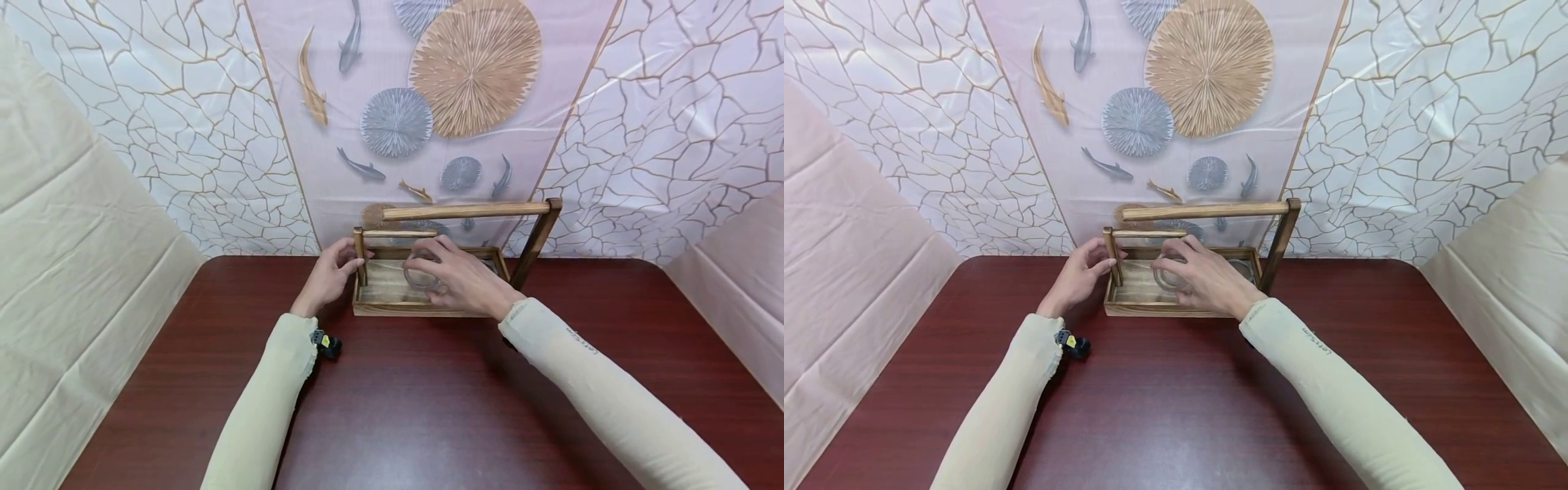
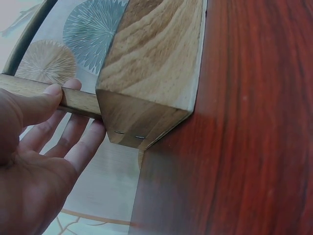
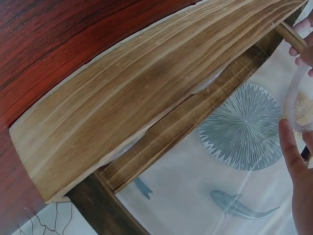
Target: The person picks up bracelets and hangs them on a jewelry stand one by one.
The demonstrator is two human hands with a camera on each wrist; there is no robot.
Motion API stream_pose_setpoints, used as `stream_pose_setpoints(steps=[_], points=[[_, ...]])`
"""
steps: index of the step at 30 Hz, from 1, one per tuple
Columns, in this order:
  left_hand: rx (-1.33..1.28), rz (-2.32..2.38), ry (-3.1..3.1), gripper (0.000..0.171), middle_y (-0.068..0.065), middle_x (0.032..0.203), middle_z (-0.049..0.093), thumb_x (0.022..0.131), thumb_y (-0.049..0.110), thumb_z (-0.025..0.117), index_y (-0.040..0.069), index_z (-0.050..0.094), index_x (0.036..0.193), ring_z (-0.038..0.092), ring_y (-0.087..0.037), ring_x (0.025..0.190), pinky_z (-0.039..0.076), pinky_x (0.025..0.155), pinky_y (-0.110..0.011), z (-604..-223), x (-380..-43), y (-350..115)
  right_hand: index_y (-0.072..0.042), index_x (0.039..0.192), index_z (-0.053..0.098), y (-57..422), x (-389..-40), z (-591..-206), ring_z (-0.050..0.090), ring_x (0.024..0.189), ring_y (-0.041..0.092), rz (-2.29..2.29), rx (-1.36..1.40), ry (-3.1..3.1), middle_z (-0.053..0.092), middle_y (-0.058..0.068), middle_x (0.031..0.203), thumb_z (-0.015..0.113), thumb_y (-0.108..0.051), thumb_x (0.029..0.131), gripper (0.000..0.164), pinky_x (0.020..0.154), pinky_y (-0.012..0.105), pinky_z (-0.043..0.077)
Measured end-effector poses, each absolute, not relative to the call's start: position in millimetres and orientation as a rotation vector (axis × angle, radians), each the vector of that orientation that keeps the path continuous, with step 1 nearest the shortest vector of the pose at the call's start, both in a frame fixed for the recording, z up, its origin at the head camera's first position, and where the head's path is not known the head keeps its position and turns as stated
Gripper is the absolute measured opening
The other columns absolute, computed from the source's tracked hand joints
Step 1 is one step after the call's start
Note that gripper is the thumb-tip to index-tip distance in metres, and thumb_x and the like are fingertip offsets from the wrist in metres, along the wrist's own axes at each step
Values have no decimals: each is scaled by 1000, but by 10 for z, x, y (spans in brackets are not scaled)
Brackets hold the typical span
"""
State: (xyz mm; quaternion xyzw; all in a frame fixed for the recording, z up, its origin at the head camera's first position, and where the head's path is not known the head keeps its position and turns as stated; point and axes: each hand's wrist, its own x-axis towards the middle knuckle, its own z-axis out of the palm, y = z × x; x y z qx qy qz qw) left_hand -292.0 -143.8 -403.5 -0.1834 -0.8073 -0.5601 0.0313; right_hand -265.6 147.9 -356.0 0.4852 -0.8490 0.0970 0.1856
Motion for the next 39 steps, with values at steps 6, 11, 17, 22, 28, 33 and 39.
stream_pose_setpoints(steps=[6, 11, 17, 22, 28, 33, 39], points=[[-580, -1739, -2462, 31, -19, 126, 71, 102, 5, 58, 1, 59, 133, 66, -28, 119, 50, 101, -42, -4019, -2931, -1443, -24, 136, 61, 1506, -2676, -3522, 45, 127, 27, 242, 1341, -2384, 50, 8, 142, 82, -19, 80, 60, 84, 41, 57], [-595, -1720, -2483, 31, -16, 126, 71, 103, 6, 57, 1, 59, 133, 65, -26, 120, 51, 101, -41, -4041, -2912, -1433, -24, 136, 60, 1568, -2670, -3530, 44, 127, 28, 250, 1309, -2390, 48, 9, 143, 86, -18, 79, 64, 79, 41, 57], [-586, -1748, -2460, 30, -15, 124, 71, 102, 5, 57, 1, 60, 132, 65, -27, 121, 51, 102, -44, -4032, -2898, -1427, -25, 138, 59, 1595, -2658, -3514, 43, 129, 27, 278, 1297, -2389, 48, 7, 145, 85, -17, 79, 64, 74, 40, 58], [-588, -1746, -2462, 33, -15, 124, 71, 102, 4, 57, 2, 58, 135, 65, -27, 122, 51, 103, -45, -4038, -2901, -1433, -24, 137, 59, 1604, -2649, -3505, 42, 132, 28, 291, 1294, -2386, 48, 8, 146, 86, -17, 78, 65, 75, 41, 59], [-586, -1762, -2455, 32, -13, 124, 72, 103, 5, 57, 3, 59, 135, 64, -26, 123, 51, 104, -45, -4041, -2911, -1436, -22, 137, 60, 1622, -2636, -3507, 42, 133, 31, 295, 1281, -2385, 47, 11, 146, 86, -17, 78, 65, 71, 42, 59], [-592, -1733, -2463, 32, -14, 124, 72, 102, 5, 57, 2, 59, 134, 65, -27, 121, 51, 101, -42, -4040, -2903, -1436, -23, 137, 59, 1641, -2629, -3499, 42, 134, 33, 290, 1253, -2405, 45, 10, 148, 86, -18, 78, 65, 72, 44, 58], [-564, -1749, -2465, 30, -14, 123, 73, 101, 5, 59, 2, 61, 130, 66, -28, 118, 50, 98, -41, -4034, -2898, -1437, -24, 136, 60, 1657, -2640, -3476, 44, 130, 32, 301, 1248, -2379, 46, 11, 146, 83, -16, 81, 60, 72, 44, 59]])
